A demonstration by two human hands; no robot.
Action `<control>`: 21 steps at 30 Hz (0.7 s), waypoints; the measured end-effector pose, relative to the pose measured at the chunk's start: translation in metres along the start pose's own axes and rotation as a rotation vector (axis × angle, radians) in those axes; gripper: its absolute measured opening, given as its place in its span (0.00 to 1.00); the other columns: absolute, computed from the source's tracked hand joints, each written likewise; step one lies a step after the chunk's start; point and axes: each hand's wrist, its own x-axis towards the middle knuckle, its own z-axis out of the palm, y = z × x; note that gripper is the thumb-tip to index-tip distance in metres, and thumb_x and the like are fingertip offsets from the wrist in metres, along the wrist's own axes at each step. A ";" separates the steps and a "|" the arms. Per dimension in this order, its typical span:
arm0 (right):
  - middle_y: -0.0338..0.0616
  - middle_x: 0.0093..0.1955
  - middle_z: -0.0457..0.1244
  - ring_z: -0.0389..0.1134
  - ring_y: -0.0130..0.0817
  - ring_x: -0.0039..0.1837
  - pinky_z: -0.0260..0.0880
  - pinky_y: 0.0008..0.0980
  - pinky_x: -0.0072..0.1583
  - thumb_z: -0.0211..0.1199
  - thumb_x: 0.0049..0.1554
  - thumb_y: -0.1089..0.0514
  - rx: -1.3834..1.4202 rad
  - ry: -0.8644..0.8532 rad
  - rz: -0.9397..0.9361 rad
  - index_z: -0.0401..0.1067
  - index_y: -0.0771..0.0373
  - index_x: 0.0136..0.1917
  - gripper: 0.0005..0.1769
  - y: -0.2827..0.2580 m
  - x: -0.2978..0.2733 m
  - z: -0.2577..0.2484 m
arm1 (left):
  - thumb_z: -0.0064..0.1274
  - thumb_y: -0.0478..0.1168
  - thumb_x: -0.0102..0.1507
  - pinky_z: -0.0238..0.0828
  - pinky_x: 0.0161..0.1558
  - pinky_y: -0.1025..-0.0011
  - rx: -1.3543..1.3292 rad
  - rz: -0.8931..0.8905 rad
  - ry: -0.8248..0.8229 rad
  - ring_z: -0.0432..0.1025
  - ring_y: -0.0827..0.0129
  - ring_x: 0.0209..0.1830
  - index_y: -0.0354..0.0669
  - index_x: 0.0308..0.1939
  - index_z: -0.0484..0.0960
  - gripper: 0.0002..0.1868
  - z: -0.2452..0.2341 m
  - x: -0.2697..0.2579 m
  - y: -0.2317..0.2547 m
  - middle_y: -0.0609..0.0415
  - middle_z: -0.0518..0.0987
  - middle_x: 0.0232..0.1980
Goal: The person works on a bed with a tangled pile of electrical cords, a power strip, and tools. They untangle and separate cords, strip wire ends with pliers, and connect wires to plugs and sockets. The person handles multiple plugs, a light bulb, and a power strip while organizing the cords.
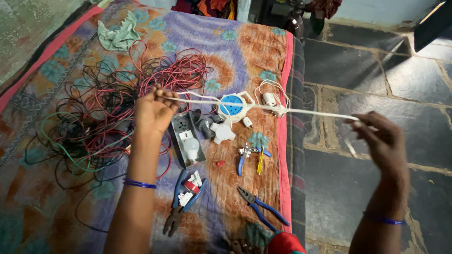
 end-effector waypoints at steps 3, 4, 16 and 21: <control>0.45 0.57 0.70 0.68 0.28 0.50 0.70 0.26 0.49 0.60 0.70 0.63 0.064 0.250 0.064 0.76 0.63 0.63 0.09 0.019 -0.005 -0.020 | 0.42 0.39 0.72 0.72 0.46 0.59 -0.006 0.045 0.030 0.65 0.64 0.32 0.41 0.37 0.74 0.10 -0.012 0.006 0.015 0.56 0.69 0.30; 0.44 0.58 0.69 0.69 0.26 0.52 0.69 0.25 0.51 0.60 0.71 0.62 0.170 0.333 0.045 0.76 0.61 0.64 0.10 0.027 -0.007 -0.028 | 0.42 0.38 0.72 0.71 0.45 0.60 -0.013 0.066 0.044 0.64 0.65 0.31 0.41 0.38 0.75 0.10 -0.017 0.008 0.018 0.56 0.69 0.29; 0.33 0.47 0.63 0.59 0.22 0.43 0.58 0.25 0.43 0.61 0.70 0.53 0.203 0.890 0.265 0.76 0.59 0.58 0.10 0.181 -0.033 -0.078 | 0.36 0.43 0.72 0.68 0.38 0.63 0.056 0.168 0.221 0.63 0.68 0.26 0.44 0.36 0.70 0.13 -0.058 0.014 0.075 0.56 0.69 0.27; 0.44 0.50 0.67 0.62 0.25 0.44 0.58 0.23 0.42 0.68 0.69 0.59 0.363 0.640 0.166 0.76 0.66 0.63 0.12 0.167 -0.018 -0.027 | 0.40 0.52 0.75 0.57 0.22 0.74 0.456 0.231 0.023 0.57 0.77 0.17 0.46 0.47 0.76 0.16 -0.020 -0.017 0.040 0.62 0.69 0.26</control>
